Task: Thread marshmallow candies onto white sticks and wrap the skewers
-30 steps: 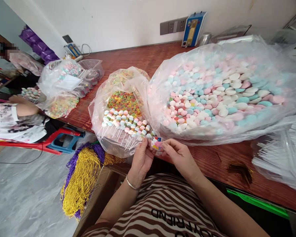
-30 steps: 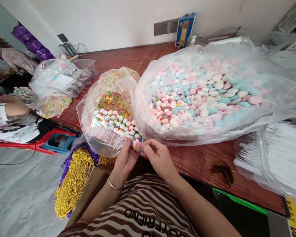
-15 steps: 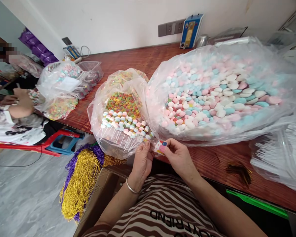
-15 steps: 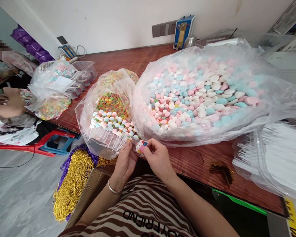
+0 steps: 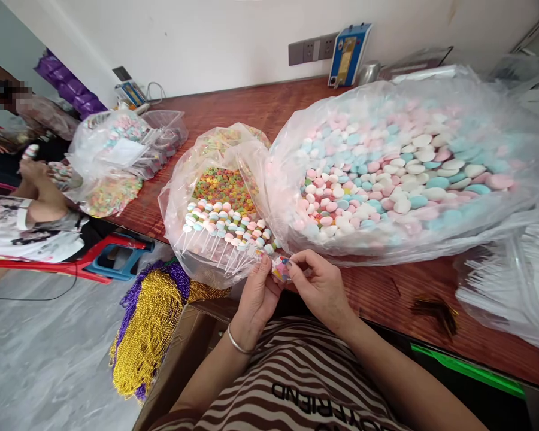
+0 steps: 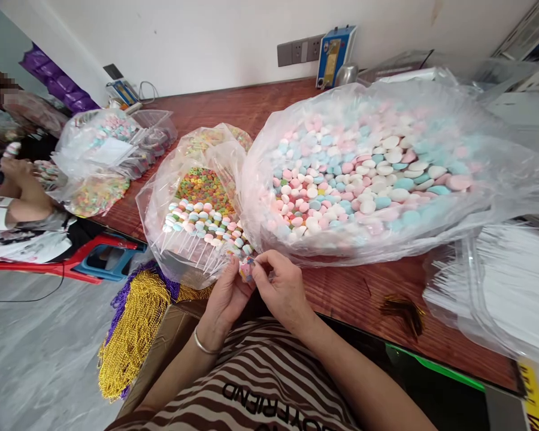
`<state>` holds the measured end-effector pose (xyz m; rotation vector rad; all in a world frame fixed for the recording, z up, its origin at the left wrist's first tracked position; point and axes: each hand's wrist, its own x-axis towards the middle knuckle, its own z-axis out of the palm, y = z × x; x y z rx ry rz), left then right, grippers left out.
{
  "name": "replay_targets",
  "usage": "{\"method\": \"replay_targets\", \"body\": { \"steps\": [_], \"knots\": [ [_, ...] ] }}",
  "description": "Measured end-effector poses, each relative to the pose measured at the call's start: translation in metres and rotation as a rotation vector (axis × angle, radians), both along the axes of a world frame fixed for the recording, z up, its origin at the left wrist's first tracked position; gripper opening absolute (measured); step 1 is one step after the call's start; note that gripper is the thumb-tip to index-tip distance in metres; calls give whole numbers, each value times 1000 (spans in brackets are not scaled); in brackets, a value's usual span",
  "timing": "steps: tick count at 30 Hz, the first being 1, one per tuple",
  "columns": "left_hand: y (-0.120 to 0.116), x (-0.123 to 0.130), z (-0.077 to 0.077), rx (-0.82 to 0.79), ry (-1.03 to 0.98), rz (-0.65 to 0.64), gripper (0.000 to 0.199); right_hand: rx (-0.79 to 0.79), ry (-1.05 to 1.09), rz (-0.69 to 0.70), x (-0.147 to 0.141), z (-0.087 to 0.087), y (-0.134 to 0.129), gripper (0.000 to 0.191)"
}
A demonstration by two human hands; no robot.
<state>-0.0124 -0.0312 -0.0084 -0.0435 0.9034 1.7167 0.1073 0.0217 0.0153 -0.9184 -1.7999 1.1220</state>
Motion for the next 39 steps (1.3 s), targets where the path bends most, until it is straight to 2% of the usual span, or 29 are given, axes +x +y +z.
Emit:
{"method": "replay_targets", "body": {
  "steps": [4, 6, 9, 12, 15, 18, 20, 24, 26, 27, 30, 31, 32, 36, 39],
  "knots": [
    [1, 1, -1, -30, -47, 2, 34, -24, 20, 20, -2, 1, 1, 5],
    [1, 2, -1, -1, -31, 5, 35, 32, 11, 39, -3, 1, 3, 15],
    [0, 2, -1, 38, 0, 23, 35, 168, -35, 66, -2, 1, 6, 8],
    [-1, 2, -2, 47, -20, 23, 35, 223, -48, 49, -4, 2, 8, 14],
    [0, 2, -3, 55, -42, 34, 30, 149, -45, 57, -7, 4, 6, 5],
    [0, 3, -3, 42, -38, 61, 25, 65, -41, 94, -10, 9, 3, 20],
    [-1, 0, -2, 39, -45, 76, 24, 56, -18, 116, -10, 13, 2, 18],
    [-11, -27, 10, 101, -59, 148, 24, 25, 55, 133, -15, 19, 3, 19],
    [-23, -51, 18, 185, -28, 220, 33, -77, 61, 197, -29, 16, 3, 19],
    [-30, -64, 22, 225, -5, 272, 37, -182, 63, 257, -41, 13, 4, 17],
    [-55, -98, 30, 297, 52, 440, 40, -703, 72, 413, -92, -1, 2, 10],
    [-63, -105, 30, 307, 61, 476, 40, -880, 65, 402, -112, -5, 1, 7],
    [-69, -111, 29, 316, 67, 497, 40, -952, 57, 391, -132, -9, 1, 7],
    [-82, -122, 21, 313, 88, 491, 39, -1049, 62, 328, -197, -18, 5, 19],
    [-77, -122, 16, 285, 61, 475, 37, -1040, 96, 272, -217, -20, 8, 24]
  ]
}}
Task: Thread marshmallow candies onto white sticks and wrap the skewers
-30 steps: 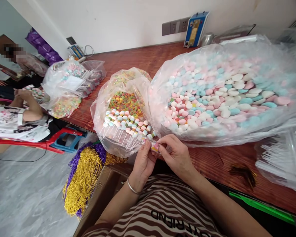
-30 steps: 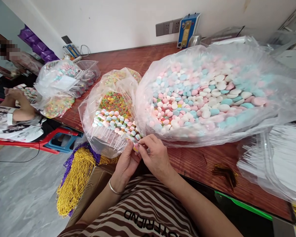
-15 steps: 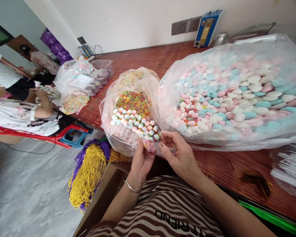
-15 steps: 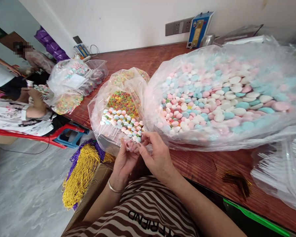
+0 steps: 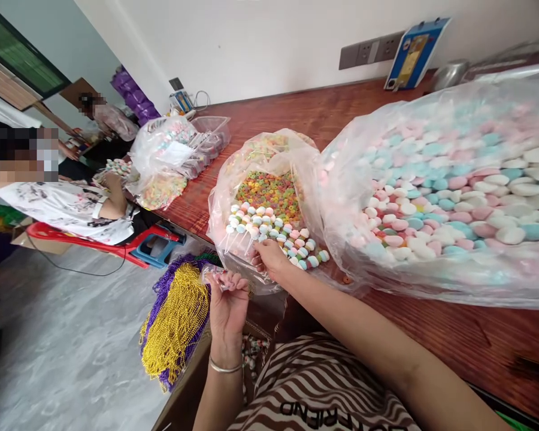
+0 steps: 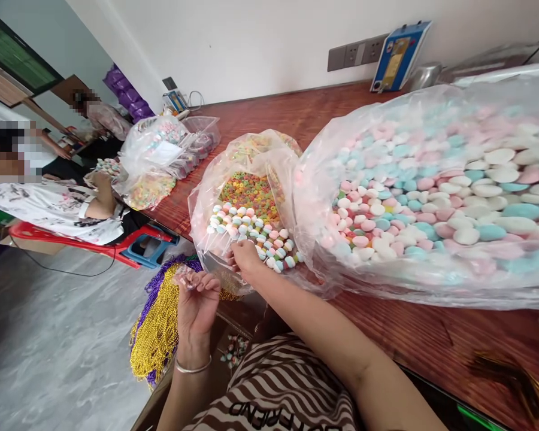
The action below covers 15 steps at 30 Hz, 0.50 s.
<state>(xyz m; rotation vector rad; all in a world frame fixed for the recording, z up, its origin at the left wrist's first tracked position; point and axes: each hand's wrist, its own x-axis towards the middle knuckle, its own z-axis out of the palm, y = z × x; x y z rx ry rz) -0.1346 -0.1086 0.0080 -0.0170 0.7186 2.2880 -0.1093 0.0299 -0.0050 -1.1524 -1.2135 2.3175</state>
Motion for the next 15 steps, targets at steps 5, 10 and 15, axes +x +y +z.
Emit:
{"method": "replay_targets", "body": {
  "steps": [5, 10, 15],
  "knots": [
    [25, 10, 4, -57, -41, -81, 37, 132, 56, -67, 57, 8, -3, 26],
    [60, 40, 7, -79, -93, -233, 37, 702, 17, 13, 198, 31, -7, 31],
    [93, 82, 10, -69, -128, -400, 33, 999, -175, -5, 300, 43, -24, 29]
  ]
}}
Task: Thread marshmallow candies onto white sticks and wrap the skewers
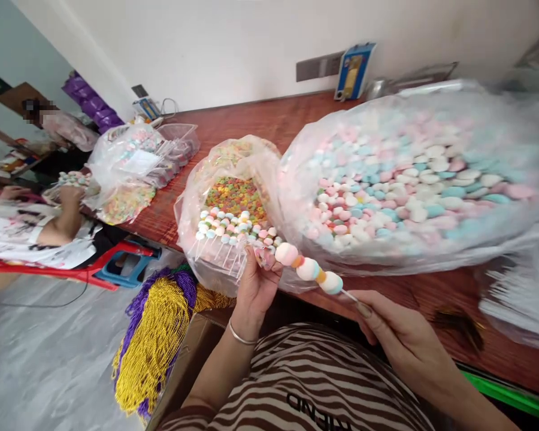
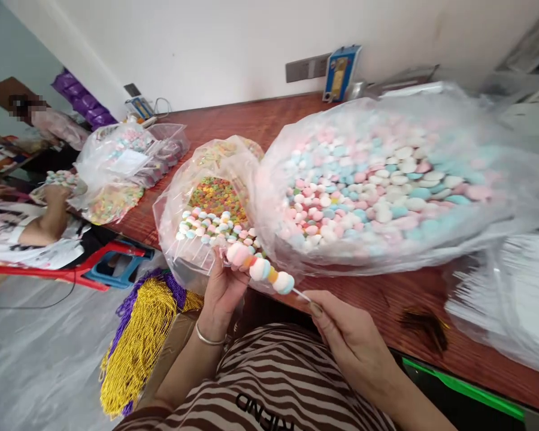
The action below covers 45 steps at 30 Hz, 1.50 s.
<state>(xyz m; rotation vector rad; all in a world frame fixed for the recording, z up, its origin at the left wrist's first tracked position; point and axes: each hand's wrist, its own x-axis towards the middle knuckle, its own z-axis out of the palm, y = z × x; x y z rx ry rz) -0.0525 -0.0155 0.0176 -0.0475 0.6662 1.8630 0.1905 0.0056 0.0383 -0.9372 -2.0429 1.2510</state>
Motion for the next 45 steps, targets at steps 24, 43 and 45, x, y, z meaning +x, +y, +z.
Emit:
{"method": "replay_targets", "body": {
  "steps": [24, 43, 45],
  "knots": [
    [27, 56, -2, -66, 354, 28, 34, 383, -3, -195, 70, -25, -14, 29],
    [35, 65, -6, -77, 590, -62, 44, -369, 90, -145, 69, -22, -31, 38],
    [36, 68, -5, -107, 612, -89, 41, -262, 83, -198, 65, -25, -31, 31]
  ]
}}
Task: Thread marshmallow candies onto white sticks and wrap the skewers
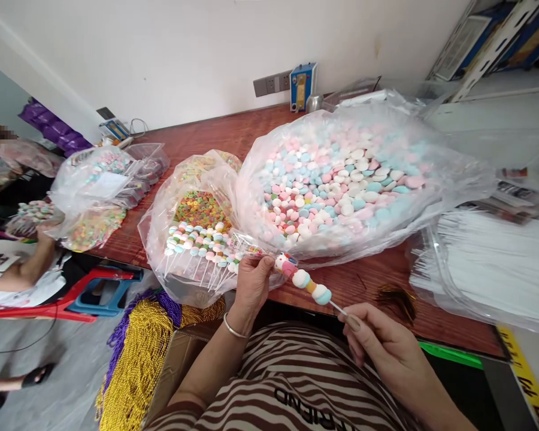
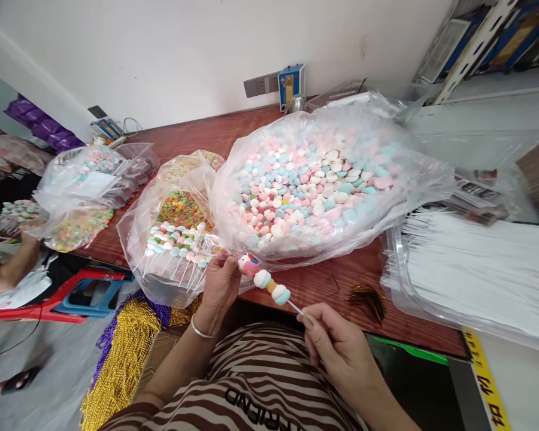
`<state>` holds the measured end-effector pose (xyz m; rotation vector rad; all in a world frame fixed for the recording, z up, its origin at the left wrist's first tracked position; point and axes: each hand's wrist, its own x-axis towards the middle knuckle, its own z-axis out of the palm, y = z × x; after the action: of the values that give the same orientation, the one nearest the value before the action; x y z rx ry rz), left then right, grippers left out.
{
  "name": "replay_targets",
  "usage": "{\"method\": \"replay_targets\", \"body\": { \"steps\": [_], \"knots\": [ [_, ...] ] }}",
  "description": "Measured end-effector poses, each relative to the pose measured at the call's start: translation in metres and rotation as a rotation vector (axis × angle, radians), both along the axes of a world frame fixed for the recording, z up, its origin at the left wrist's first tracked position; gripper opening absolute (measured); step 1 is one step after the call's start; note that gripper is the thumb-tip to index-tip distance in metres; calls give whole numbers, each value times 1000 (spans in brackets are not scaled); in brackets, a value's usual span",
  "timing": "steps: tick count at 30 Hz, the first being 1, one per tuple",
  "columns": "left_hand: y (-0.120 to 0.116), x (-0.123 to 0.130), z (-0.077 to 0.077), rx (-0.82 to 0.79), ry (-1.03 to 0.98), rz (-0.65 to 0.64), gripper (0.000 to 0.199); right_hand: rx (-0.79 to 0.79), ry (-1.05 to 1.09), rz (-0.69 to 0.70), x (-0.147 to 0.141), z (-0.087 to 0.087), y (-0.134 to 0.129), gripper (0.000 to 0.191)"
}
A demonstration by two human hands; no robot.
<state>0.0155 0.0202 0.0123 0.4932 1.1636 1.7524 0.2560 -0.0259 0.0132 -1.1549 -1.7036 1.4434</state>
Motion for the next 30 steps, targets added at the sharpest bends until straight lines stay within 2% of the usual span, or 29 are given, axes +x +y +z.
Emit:
{"method": "replay_targets", "body": {
  "steps": [4, 6, 7, 9, 11, 14, 16, 17, 19, 23, 27, 28, 30],
  "knots": [
    [1, 3, 3, -61, 17, -21, 40, 441, -107, -161, -3, -1, 5, 13],
    [2, 4, 3, -63, 7, -35, 40, 559, -124, -190, -3, 1, 8, 12],
    [2, 4, 3, -64, -1, -47, 40, 553, -117, -171, -2, 1, 9, 13],
    [3, 4, 2, -63, -18, -74, 41, 411, -60, -89, -2, 2, 9, 19],
    [3, 3, 2, -48, -36, -105, 41, 154, 44, -9, -2, 1, 8, 28],
    [4, 1, 3, -22, -69, -165, 43, -213, 193, 34, -4, -1, 6, 41],
    [3, 0, 4, -21, -102, -216, 43, -321, 235, 50, -6, -2, 6, 44],
    [3, -1, 5, -22, -120, -239, 43, -316, 234, 52, -7, -2, 6, 44],
    [3, -2, 6, -31, -152, -284, 40, -208, 186, 40, -9, -3, 6, 40],
    [1, -2, 10, -35, -196, -357, 36, 142, 25, -11, -11, -5, 6, 26],
    [0, -4, 16, 18, -214, -424, 50, 433, -85, -75, -12, -10, 7, 15],
    [-1, -5, 17, 21, -217, -457, 48, 514, -118, -93, -11, -11, 8, 13],
    [-1, -4, 19, 18, -226, -505, 28, 687, -186, -119, -11, -13, 10, 11]
  ]
}}
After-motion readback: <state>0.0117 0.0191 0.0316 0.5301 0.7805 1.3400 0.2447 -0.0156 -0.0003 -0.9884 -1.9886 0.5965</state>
